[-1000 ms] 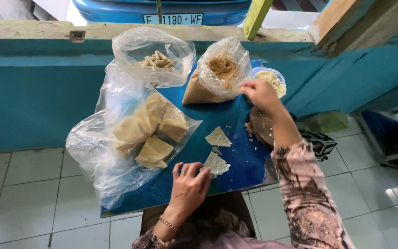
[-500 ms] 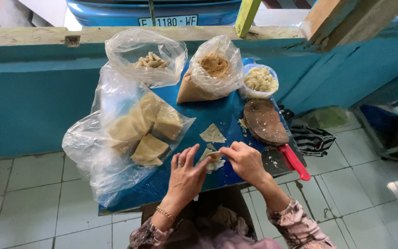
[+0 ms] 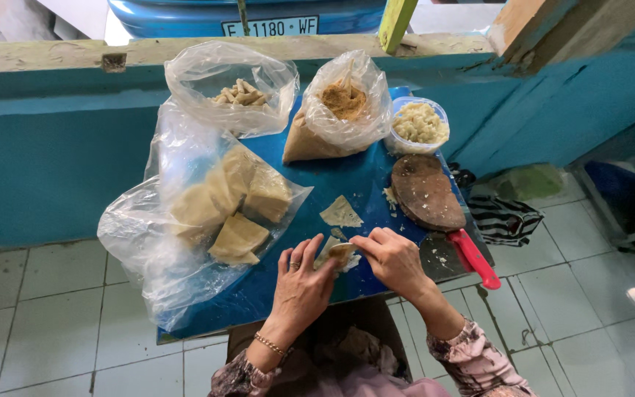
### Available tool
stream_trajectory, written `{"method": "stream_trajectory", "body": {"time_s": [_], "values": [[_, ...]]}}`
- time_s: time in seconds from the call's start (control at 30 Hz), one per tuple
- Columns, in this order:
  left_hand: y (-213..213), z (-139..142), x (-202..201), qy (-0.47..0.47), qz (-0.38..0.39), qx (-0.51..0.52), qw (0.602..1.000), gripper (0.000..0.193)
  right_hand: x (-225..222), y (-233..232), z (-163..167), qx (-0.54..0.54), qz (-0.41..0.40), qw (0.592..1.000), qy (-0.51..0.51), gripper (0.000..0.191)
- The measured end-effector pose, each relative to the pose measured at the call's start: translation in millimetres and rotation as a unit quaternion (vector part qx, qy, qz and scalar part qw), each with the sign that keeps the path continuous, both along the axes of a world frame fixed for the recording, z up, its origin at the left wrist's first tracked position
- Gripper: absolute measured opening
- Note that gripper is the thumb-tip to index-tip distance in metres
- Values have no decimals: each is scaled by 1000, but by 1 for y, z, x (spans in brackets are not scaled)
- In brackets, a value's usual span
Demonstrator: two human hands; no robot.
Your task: The person folds triangular dough wrappers around pieces of dough and filling at a small table, pinching the edges closed and setting the wrapped pieces aside, repeatedly taking new wrappers and filling from plastic bags to make more.
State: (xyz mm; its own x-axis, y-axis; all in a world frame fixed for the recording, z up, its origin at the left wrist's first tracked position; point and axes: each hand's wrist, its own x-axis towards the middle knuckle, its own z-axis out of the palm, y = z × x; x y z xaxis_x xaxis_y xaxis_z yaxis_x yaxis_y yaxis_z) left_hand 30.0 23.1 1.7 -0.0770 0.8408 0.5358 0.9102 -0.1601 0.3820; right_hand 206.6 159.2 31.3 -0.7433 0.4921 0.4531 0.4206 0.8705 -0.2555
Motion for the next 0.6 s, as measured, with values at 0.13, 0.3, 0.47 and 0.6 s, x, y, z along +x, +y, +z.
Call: {"method": "stream_trajectory", "body": {"time_s": [0.13,0.3,0.47,0.6], "values": [[-9,-3,-8,-68,-2,42,997,29,1,22,-5,-146,-12,989,17,15],[-16,-6,-7,-103,107,17,989,18,-7,107,14,-278,-14,957,83,18],[-13,-3,-7,-79,149,-5,986,29,-80,201,48,-74,-217,971,73,16],[-7,-6,-7,-90,152,-29,984,28,-135,213,55,87,-177,980,-30,11]]}}
